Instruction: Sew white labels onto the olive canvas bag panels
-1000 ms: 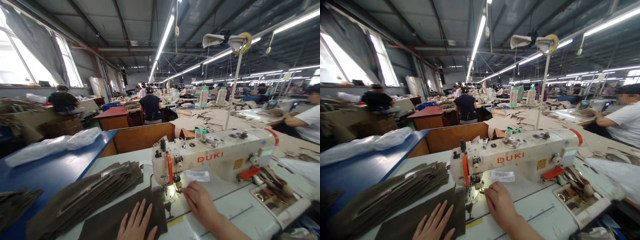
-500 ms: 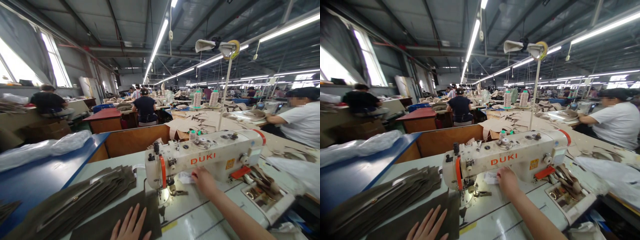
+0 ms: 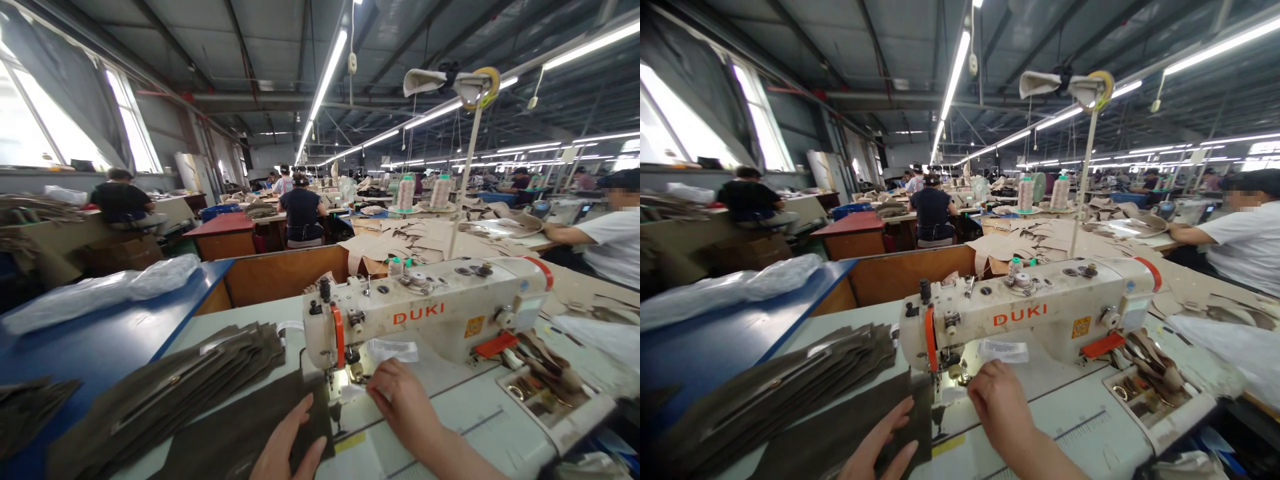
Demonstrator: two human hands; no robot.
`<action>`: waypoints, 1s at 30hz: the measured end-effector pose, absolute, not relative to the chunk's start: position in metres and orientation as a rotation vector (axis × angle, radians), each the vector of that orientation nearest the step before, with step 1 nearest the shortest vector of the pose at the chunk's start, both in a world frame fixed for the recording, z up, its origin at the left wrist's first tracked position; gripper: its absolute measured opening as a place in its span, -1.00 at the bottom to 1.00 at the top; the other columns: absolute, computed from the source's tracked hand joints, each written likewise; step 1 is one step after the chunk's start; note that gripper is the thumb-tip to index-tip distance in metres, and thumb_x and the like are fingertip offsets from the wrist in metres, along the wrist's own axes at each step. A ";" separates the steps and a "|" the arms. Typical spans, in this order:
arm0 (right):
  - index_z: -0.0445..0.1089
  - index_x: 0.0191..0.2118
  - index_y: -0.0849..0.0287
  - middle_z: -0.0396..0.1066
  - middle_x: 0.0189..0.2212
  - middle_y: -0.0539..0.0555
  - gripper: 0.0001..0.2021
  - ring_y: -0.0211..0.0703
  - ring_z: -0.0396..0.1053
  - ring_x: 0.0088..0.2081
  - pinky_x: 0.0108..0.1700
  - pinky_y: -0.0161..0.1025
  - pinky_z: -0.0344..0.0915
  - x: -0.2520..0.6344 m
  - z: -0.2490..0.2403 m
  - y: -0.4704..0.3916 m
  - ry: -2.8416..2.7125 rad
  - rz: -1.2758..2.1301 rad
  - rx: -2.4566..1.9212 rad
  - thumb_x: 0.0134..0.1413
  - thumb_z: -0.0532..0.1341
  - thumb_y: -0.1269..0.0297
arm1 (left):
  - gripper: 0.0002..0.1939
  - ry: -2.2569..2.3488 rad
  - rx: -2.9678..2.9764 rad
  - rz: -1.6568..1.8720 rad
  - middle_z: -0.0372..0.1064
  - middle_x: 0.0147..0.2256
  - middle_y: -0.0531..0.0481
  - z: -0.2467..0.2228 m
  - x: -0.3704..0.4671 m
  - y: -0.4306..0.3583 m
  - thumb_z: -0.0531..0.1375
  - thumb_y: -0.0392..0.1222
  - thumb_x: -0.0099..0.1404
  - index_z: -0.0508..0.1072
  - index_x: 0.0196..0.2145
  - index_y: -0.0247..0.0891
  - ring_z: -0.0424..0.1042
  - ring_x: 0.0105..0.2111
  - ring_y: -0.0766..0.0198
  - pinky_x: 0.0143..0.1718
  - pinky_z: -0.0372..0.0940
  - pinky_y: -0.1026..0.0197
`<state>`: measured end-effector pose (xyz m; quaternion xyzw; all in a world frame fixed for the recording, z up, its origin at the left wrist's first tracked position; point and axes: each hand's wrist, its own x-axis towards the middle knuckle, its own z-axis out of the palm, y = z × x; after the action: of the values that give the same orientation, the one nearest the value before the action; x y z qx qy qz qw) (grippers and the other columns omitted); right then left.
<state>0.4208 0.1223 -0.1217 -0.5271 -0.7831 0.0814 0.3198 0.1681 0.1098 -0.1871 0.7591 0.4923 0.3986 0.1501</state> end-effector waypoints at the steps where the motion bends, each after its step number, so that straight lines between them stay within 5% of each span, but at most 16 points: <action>1: 0.44 -0.41 0.13 0.43 -0.38 0.02 -0.86 -0.12 0.32 -0.25 -0.20 -0.25 0.19 0.406 -0.125 0.116 -2.073 0.248 -1.334 0.11 0.21 0.50 | -0.51 1.393 1.992 1.149 0.52 -0.09 -0.07 -0.187 0.176 0.107 0.08 0.04 0.28 0.32 0.12 -0.16 0.53 -0.18 0.19 -0.15 0.42 0.21; 6: 0.45 -0.42 0.11 0.43 -0.37 0.01 -0.86 -0.12 0.35 -0.22 -0.14 -0.26 0.21 0.358 -0.140 0.106 -2.071 0.446 -1.219 0.04 0.25 0.51 | -0.51 1.444 1.528 0.985 0.53 -0.46 0.03 -0.171 0.179 0.102 0.09 0.07 0.21 0.40 0.00 -0.27 0.49 -0.47 0.22 -0.37 0.38 0.22; 9: 0.46 -0.24 0.14 0.44 -0.26 0.09 -0.83 -0.10 0.38 -0.19 -0.13 -0.24 0.25 0.357 -0.147 0.113 -1.849 0.645 -1.238 0.09 0.16 0.48 | -0.50 1.501 1.481 0.929 0.53 -0.45 0.05 -0.158 0.160 0.102 0.13 0.10 0.17 0.43 -0.03 -0.25 0.51 -0.45 0.20 -0.37 0.38 0.21; 12: 0.45 -0.16 0.20 0.46 -0.35 0.10 -0.79 -0.11 0.42 -0.32 -0.26 -0.25 0.29 0.362 -0.154 0.122 -1.635 0.991 -1.272 0.16 0.10 0.37 | -0.47 1.476 1.452 0.874 0.54 -0.43 0.04 -0.153 0.147 0.102 0.15 0.10 0.14 0.42 -0.02 -0.26 0.53 -0.42 0.18 -0.37 0.38 0.20; 19: 0.40 -0.43 0.17 0.36 -0.61 -0.09 -0.95 -0.22 0.38 -0.53 -0.44 -0.33 0.23 0.350 -0.163 0.133 -1.398 1.441 -1.261 -0.09 0.25 0.33 | -0.50 1.466 1.473 0.862 0.56 -0.44 0.02 -0.151 0.148 0.106 0.13 0.01 0.12 0.41 -0.02 -0.28 0.54 -0.46 0.16 -0.38 0.42 0.17; 26: 0.36 -0.42 0.17 0.42 -0.58 -0.06 -0.84 -0.27 0.36 -0.58 -0.52 -0.36 0.21 0.340 -0.162 0.141 -1.361 1.563 -1.285 -0.08 0.27 0.19 | -0.65 1.556 2.786 0.989 0.47 0.00 -0.03 -0.139 0.155 0.104 0.11 -0.21 0.22 0.46 -0.04 -0.12 0.46 -0.02 0.09 -0.02 0.37 0.08; 30: 0.37 -0.39 0.18 0.43 -0.57 -0.04 -0.83 -0.28 0.36 -0.59 -0.52 -0.36 0.23 0.335 -0.159 0.140 -1.384 1.591 -1.291 -0.06 0.25 0.18 | -0.61 1.283 3.312 0.867 0.52 -0.11 -0.01 -0.138 0.167 0.106 0.03 -0.41 0.21 0.44 -0.06 -0.20 0.47 -0.07 0.15 0.01 0.32 0.13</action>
<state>0.3350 0.1397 -0.1593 -0.4933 -0.5287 0.6078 0.3283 0.1668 0.1055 -0.1375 0.8760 0.3395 0.2293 -0.2544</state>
